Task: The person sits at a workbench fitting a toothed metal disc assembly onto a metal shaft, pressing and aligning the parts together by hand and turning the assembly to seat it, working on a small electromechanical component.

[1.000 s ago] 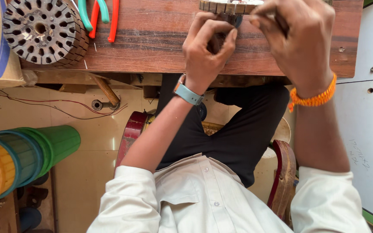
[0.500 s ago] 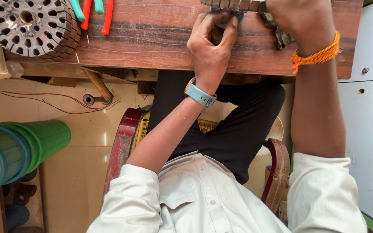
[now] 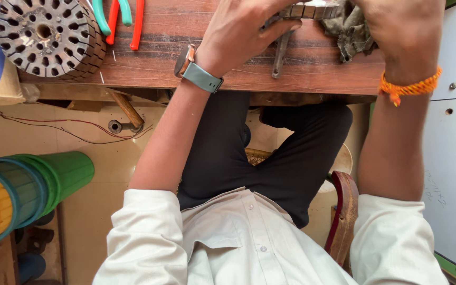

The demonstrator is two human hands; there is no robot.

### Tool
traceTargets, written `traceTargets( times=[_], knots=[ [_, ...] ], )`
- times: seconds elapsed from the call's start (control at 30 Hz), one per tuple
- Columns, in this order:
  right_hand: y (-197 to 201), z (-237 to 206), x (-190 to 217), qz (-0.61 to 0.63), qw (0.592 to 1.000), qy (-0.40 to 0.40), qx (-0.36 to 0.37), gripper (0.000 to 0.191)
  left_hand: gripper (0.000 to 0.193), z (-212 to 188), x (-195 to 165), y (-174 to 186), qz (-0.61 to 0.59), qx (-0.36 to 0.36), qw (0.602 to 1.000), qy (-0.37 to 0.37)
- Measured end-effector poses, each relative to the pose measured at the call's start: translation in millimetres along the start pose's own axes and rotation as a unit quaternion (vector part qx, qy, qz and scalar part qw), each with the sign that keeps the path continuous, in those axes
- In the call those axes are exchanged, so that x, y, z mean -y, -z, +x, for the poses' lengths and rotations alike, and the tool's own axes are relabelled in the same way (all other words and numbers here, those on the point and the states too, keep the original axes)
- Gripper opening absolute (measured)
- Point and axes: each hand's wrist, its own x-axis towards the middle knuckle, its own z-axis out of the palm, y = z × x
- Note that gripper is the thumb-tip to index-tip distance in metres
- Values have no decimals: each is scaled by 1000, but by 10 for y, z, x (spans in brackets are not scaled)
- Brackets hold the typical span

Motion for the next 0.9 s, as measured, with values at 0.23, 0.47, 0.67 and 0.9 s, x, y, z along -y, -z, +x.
traceTargets(
  times=[0.23, 0.47, 0.67, 0.9],
  knots=[
    [-77, -131, 541, 154, 987, 10, 53, 2, 30, -116, 52, -210, -81, 1, 993, 85],
    [-395, -341, 689, 75, 991, 112, -19, 8, 36, -133, -36, -107, -45, 1, 997, 69],
    [-652, -622, 559, 43, 996, 70, -20, 9, 45, -218, -319, -84, 178, -23, 982, -59],
    [-306, -649, 705, 45, 998, 47, -7, 6, 16, -218, -435, -133, 74, -156, 984, 42]
  ],
)
